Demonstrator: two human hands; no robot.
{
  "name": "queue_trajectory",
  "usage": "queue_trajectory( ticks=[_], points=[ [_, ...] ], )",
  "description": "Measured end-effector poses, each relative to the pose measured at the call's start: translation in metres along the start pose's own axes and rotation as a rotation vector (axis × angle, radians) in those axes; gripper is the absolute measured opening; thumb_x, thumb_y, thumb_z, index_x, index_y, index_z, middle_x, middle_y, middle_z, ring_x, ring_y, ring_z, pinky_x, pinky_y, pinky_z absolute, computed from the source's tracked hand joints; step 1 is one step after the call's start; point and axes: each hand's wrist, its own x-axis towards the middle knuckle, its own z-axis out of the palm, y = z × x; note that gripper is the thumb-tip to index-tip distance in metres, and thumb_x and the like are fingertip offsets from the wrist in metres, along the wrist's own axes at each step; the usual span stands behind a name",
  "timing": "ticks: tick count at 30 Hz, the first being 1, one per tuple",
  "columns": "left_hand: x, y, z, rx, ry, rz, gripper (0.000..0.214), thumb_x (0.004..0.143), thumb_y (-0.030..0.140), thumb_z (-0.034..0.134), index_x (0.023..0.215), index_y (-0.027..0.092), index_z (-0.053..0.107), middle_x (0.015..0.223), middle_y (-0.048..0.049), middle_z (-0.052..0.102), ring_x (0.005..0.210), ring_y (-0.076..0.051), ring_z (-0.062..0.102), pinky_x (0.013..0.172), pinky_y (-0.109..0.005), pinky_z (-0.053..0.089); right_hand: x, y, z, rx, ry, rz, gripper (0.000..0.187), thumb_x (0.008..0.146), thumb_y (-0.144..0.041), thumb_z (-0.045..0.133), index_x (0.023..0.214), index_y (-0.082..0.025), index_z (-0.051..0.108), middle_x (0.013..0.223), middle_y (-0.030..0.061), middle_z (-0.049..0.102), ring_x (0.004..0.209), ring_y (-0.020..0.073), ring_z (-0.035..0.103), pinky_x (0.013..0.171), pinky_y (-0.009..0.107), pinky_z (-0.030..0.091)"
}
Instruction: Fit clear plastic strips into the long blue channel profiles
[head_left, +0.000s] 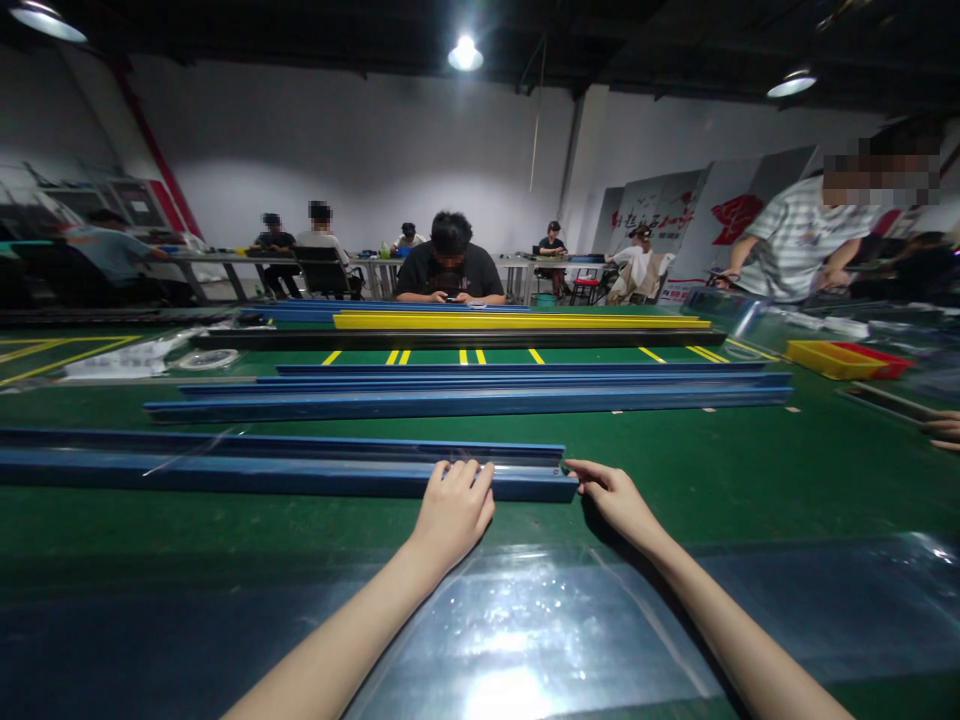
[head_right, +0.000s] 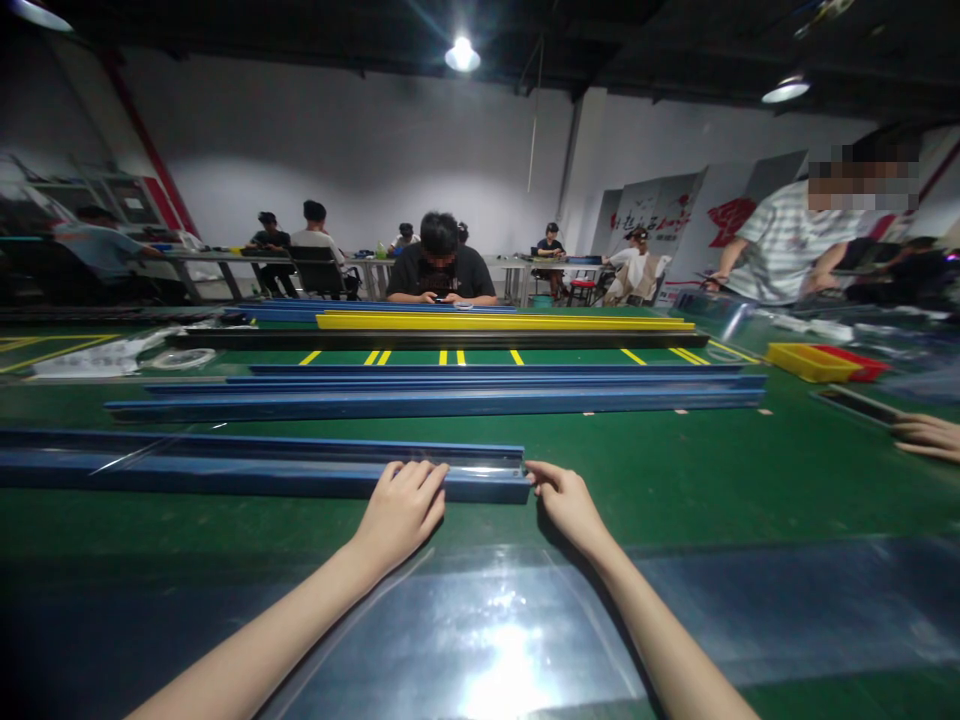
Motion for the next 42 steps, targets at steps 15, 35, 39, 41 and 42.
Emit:
queue_trajectory(
  ticks=[15, 35, 39, 41, 42],
  points=[
    [0.001, 0.0003, -0.0011, -0.014, -0.027, -0.01, 0.025, 0.083, 0.02, 0.043, 0.105, 0.016, 0.055, 0.088, -0.0059, 0.061, 0.081, -0.02, 0.054, 0.074, -0.035, 0.035, -0.001, -0.0022, -0.002, -0.032, -0.013, -0.032, 0.046, 0.063, -0.015, 0.042, 0.1, -0.016, 0.067, 0.1, 0.0062, 0.068, 0.095, 0.0193, 0.06, 0.088, 0.032, 0.042],
    [0.0009, -0.0015, 0.0001, -0.075, -0.022, -0.031, 0.025, 0.082, 0.021, 0.043, 0.104, 0.017, 0.056, 0.088, -0.0054, 0.06, 0.081, -0.019, 0.053, 0.074, -0.035, 0.035, -0.003, -0.007, -0.0028, -0.035, 0.004, -0.024, 0.038, 0.068, -0.02, 0.045, 0.097, -0.018, 0.068, 0.099, 0.0063, 0.068, 0.095, 0.02, 0.061, 0.089, 0.033, 0.043],
    [0.0012, -0.0014, -0.0002, -0.076, -0.037, -0.037, 0.026, 0.083, 0.021, 0.043, 0.105, 0.017, 0.056, 0.088, -0.0051, 0.06, 0.081, -0.019, 0.052, 0.074, -0.035, 0.035, -0.0037, -0.0085, -0.0029, -0.032, -0.001, -0.022, 0.038, 0.068, -0.021, 0.045, 0.098, -0.018, 0.068, 0.1, 0.0064, 0.068, 0.096, 0.0204, 0.061, 0.089, 0.033, 0.043],
    [0.0013, -0.0011, -0.0003, -0.077, -0.04, -0.04, 0.026, 0.083, 0.021, 0.043, 0.105, 0.017, 0.056, 0.088, -0.005, 0.06, 0.081, -0.019, 0.052, 0.074, -0.035, 0.035, -0.0038, -0.0088, -0.0028, -0.027, -0.009, -0.023, 0.038, 0.068, -0.021, 0.045, 0.099, -0.017, 0.068, 0.1, 0.0065, 0.067, 0.096, 0.0205, 0.061, 0.089, 0.034, 0.043],
    [0.0013, -0.001, -0.0003, -0.077, -0.038, -0.041, 0.026, 0.083, 0.021, 0.043, 0.104, 0.017, 0.056, 0.088, -0.005, 0.06, 0.081, -0.019, 0.052, 0.074, -0.035, 0.035, -0.0037, -0.0088, -0.0028, -0.023, -0.013, -0.026, 0.038, 0.068, -0.021, 0.045, 0.099, -0.017, 0.068, 0.1, 0.0064, 0.067, 0.096, 0.0204, 0.061, 0.089, 0.034, 0.043]
  ],
)
